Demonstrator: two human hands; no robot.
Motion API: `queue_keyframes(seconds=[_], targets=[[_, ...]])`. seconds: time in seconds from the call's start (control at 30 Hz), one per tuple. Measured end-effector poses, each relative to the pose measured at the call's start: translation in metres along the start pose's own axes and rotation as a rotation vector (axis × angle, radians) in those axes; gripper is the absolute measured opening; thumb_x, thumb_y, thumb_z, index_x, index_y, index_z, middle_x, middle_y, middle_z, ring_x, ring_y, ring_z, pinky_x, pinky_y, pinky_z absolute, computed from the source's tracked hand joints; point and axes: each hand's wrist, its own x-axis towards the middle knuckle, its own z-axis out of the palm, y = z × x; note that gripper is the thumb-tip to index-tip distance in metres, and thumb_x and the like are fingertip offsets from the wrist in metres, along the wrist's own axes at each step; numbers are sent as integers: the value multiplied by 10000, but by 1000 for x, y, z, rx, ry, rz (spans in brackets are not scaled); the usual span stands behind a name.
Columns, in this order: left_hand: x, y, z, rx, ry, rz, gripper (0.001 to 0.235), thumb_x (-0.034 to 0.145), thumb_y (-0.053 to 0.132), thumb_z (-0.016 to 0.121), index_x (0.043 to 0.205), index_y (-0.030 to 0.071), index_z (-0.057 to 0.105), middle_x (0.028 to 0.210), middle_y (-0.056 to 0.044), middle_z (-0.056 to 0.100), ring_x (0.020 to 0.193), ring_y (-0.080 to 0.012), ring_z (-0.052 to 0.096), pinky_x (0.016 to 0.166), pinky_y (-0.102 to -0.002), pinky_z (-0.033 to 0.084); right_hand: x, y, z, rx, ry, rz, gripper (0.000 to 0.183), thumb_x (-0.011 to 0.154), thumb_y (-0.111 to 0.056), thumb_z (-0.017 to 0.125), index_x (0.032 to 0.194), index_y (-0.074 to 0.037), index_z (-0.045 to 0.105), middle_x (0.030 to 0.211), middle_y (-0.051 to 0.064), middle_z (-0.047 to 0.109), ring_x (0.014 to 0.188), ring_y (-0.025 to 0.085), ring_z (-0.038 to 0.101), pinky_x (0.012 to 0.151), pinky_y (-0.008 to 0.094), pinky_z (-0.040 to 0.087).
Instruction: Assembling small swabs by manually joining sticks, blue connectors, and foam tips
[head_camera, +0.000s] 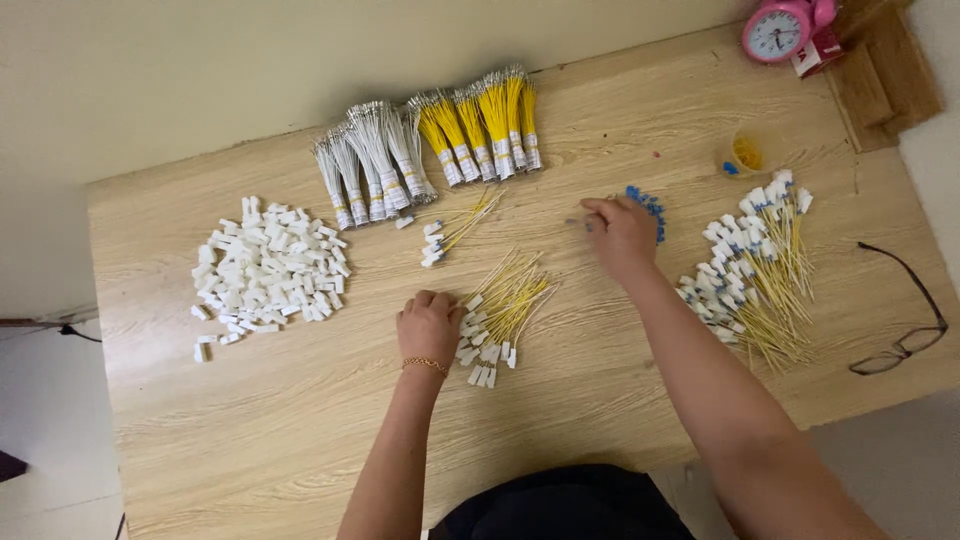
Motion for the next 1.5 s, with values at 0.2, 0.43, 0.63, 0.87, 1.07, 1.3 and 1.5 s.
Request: queue_keyframes(seconds=[0.2, 0.43, 0.63, 0.87, 1.07, 1.3, 1.5], targets=[[-2, 8, -18, -36, -40, -2, 264, 755, 425, 743, 982, 307, 680, 909, 38, 646, 913, -210, 666, 821, -377, 514, -16, 26, -22, -186, 313, 92, 324, 812, -90, 717, 1132, -110, 670, 1114, 141, 560, 1015, 364, 598, 864, 457, 481], [-2, 4, -4, -242, 180, 61, 228, 740, 357, 780, 940, 262, 727, 859, 2, 625, 806, -216, 686, 723, -353, 545, -23, 12, -8, -257, 444, 206, 616, 795, -195, 756, 1286, 104, 534, 1229, 373, 498, 1111, 560, 501, 955, 614, 389], [-7, 11, -45, -790, 113, -179, 176, 828, 78, 726, 982, 155, 762, 892, -112, 612, 854, -293, 687, 712, -348, 576, 5, -54, -12, -74, -20, 470, 726, 952, -402, 555, 1473, 27, 285, 1523, 294, 233, 1424, 459, 183, 1154, 539, 137], [-18, 22, -83, -1160, -56, -586, 330, 800, 43, 738, 1123, 105, 724, 954, -116, 739, 830, -173, 706, 755, -289, 579, 30, -59, 6, 278, 150, 146, 484, 996, -136, 515, 1409, 47, 343, 1418, 326, 355, 1336, 484, 353, 1090, 542, 314], [-15, 14, -48, -1356, -16, -567, 299, 876, 16, 650, 1175, 17, 669, 937, -158, 710, 796, -183, 702, 734, -273, 584, 19, -25, 22, -32, 201, -97, 254, 753, -308, 760, 990, -316, 670, 1033, -30, 531, 968, 247, 561, 876, 379, 450], [-9, 25, -55, -1490, 55, -579, 249, 934, 73, 601, 1173, 33, 661, 966, -138, 699, 737, -183, 702, 688, -281, 606, 11, -37, 43, -348, -23, 5, 174, 824, -534, 659, 903, -383, 694, 859, -71, 614, 951, 206, 555, 836, 429, 392], [-6, 34, -52, -1561, 53, -582, 254, 931, 70, 588, 1170, 19, 658, 991, -155, 698, 750, -206, 703, 697, -315, 617, 7, -51, 34, -91, 90, -5, 102, 803, -286, 723, 841, -193, 710, 752, 45, 629, 765, 275, 644, 705, 421, 505]])
